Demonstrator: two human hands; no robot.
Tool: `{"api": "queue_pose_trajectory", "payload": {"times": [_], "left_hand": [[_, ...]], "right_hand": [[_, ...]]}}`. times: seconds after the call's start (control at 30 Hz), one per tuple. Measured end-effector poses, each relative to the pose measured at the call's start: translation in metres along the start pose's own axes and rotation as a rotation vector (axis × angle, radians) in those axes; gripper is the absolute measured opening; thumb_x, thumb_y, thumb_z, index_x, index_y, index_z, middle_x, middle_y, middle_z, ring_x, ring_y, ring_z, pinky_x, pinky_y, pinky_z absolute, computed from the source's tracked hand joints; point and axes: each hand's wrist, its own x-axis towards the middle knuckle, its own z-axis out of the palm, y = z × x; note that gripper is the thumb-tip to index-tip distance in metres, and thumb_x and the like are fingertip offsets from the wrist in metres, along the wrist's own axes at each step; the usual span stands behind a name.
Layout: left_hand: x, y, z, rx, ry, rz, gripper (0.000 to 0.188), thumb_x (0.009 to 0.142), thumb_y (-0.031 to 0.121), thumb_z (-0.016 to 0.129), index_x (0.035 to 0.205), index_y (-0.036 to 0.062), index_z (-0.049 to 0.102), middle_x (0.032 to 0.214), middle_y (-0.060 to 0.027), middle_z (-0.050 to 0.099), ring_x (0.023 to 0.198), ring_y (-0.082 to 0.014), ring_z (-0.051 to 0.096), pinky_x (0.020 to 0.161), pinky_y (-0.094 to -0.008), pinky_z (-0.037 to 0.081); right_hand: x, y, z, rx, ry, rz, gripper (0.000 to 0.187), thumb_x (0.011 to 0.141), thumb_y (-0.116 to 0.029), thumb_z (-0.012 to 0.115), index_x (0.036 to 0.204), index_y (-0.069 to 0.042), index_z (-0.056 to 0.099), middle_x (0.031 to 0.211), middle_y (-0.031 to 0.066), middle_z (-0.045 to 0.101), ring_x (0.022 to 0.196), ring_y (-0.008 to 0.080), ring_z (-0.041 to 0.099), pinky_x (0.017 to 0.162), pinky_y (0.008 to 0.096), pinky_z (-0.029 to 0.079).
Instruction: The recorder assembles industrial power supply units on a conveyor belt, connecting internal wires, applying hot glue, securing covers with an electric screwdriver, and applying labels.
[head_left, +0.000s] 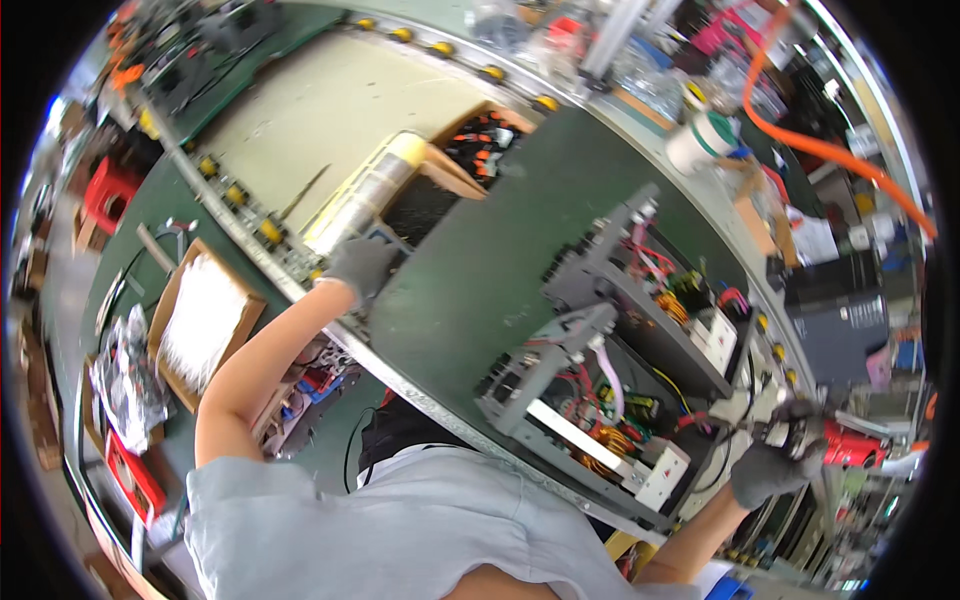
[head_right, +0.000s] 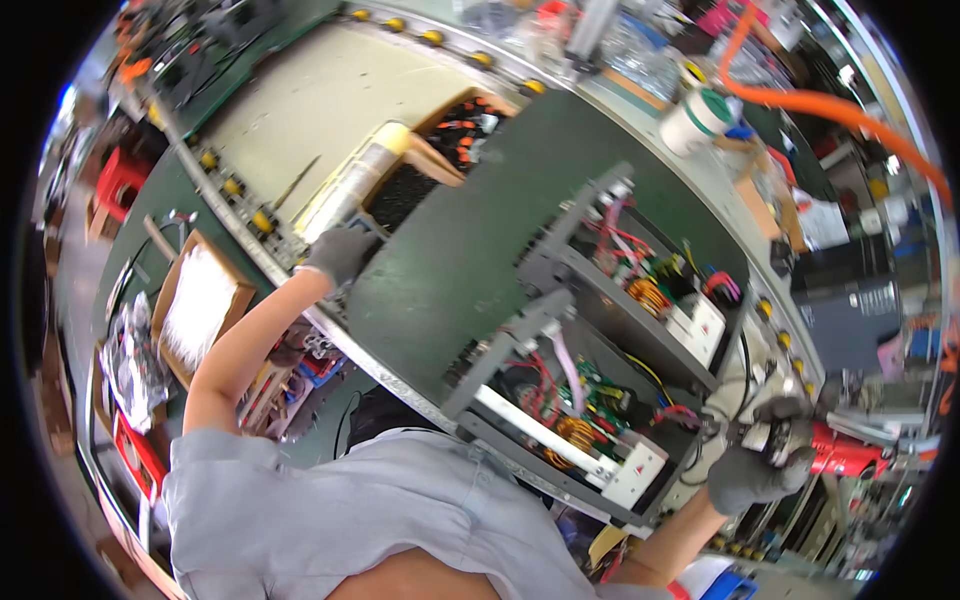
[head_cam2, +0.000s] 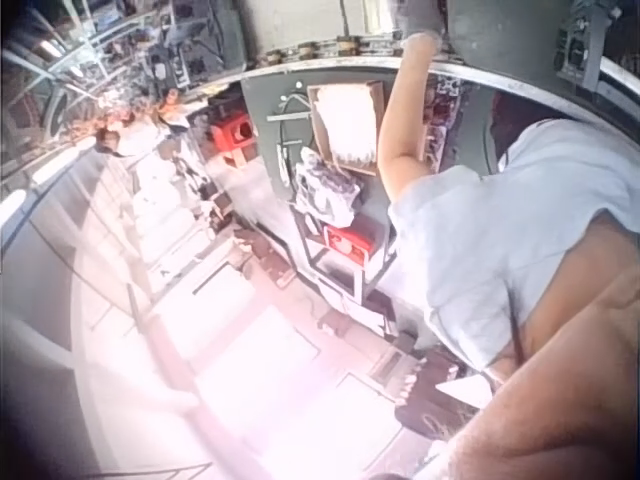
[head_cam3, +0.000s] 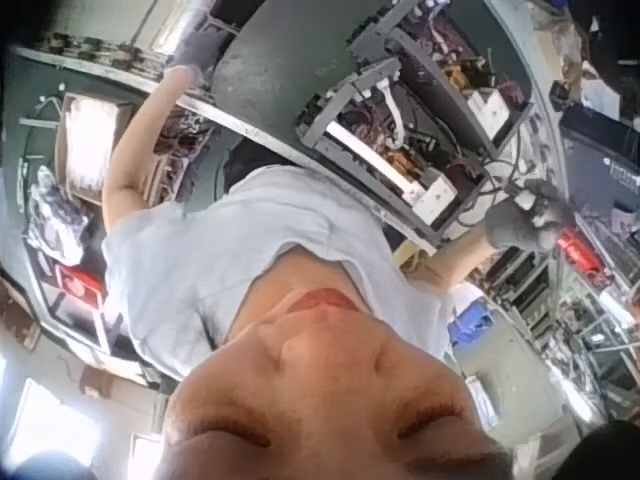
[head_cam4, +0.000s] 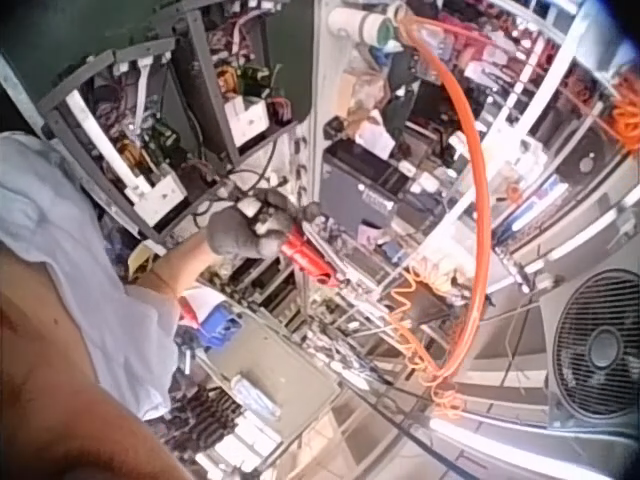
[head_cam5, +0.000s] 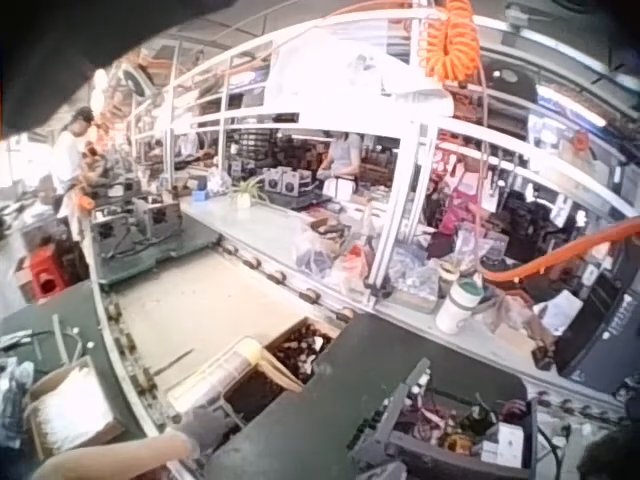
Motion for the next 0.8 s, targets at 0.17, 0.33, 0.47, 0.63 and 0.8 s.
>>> {"api": "queue_pose_trajectory", "payload": {"times": [0.17, 0.33, 0.47, 0.63, 0.8], "left_hand": [[0.012, -0.015, 0.018, -0.008, 0.029, 0.092, 0.019, 0.088, 0.017, 0.054, 0.099, 0.0113, 0.069, 0.090, -0.0171, 0.070, 0.086, -0.0369, 0.067, 0.076, -0.0455, 0.052], [-0.004, -0.027, 0.006, -0.443, 0.187, -0.069, 0.018, 0.084, 0.014, 0.058, 0.097, 0.0079, 0.070, 0.085, -0.0156, 0.070, 0.080, -0.0307, 0.069, 0.073, -0.0407, 0.053], [-0.012, -0.044, -0.016, -1.275, 0.078, -0.217, 0.021, 0.084, 0.011, 0.060, 0.101, 0.0021, 0.068, 0.072, -0.0078, 0.065, 0.065, -0.0167, 0.063, 0.061, -0.0291, 0.052], [-0.027, -0.051, -0.008, -2.277, -0.050, -0.251, 0.031, 0.084, 0.010, 0.056, 0.113, 0.0005, 0.056, 0.074, -0.0059, 0.061, 0.063, -0.0168, 0.058, 0.061, -0.0285, 0.049], [-0.038, -0.052, -0.004, -2.305, -0.181, -0.045, 0.042, 0.090, 0.006, 0.050, 0.129, -0.0082, 0.048, 0.110, -0.0142, 0.060, 0.085, -0.0201, 0.060, 0.076, -0.0284, 0.054]], "right_hand": [[-0.005, -0.016, 0.004, 0.164, 0.071, -0.044, 0.085, 0.083, -0.051, 0.062, 0.137, 0.011, 0.040, 0.077, 0.0061, 0.051, 0.057, 0.0113, 0.037, 0.053, 0.0248, 0.032], [-0.024, -0.019, -0.004, 0.160, 0.110, -0.025, 0.088, 0.083, -0.056, 0.062, 0.135, 0.010, 0.040, 0.072, 0.0036, 0.047, 0.058, 0.0102, 0.036, 0.051, 0.0238, 0.030], [-0.034, -0.021, -0.019, 0.237, 0.092, 0.013, 0.088, 0.083, -0.054, 0.063, 0.137, 0.012, 0.037, 0.072, 0.0054, 0.049, 0.057, 0.0117, 0.039, 0.052, 0.0248, 0.033], [-0.040, -0.030, -0.023, 0.192, 0.150, 0.006, 0.088, 0.084, -0.052, 0.060, 0.138, 0.013, 0.036, 0.075, 0.0060, 0.050, 0.062, 0.0128, 0.041, 0.056, 0.0262, 0.035], [-0.035, -0.030, -0.031, 0.213, 0.130, -0.003, 0.089, 0.083, -0.051, 0.059, 0.138, 0.015, 0.038, 0.081, 0.0052, 0.045, 0.063, 0.0130, 0.035, 0.064, 0.0291, 0.032]]}}
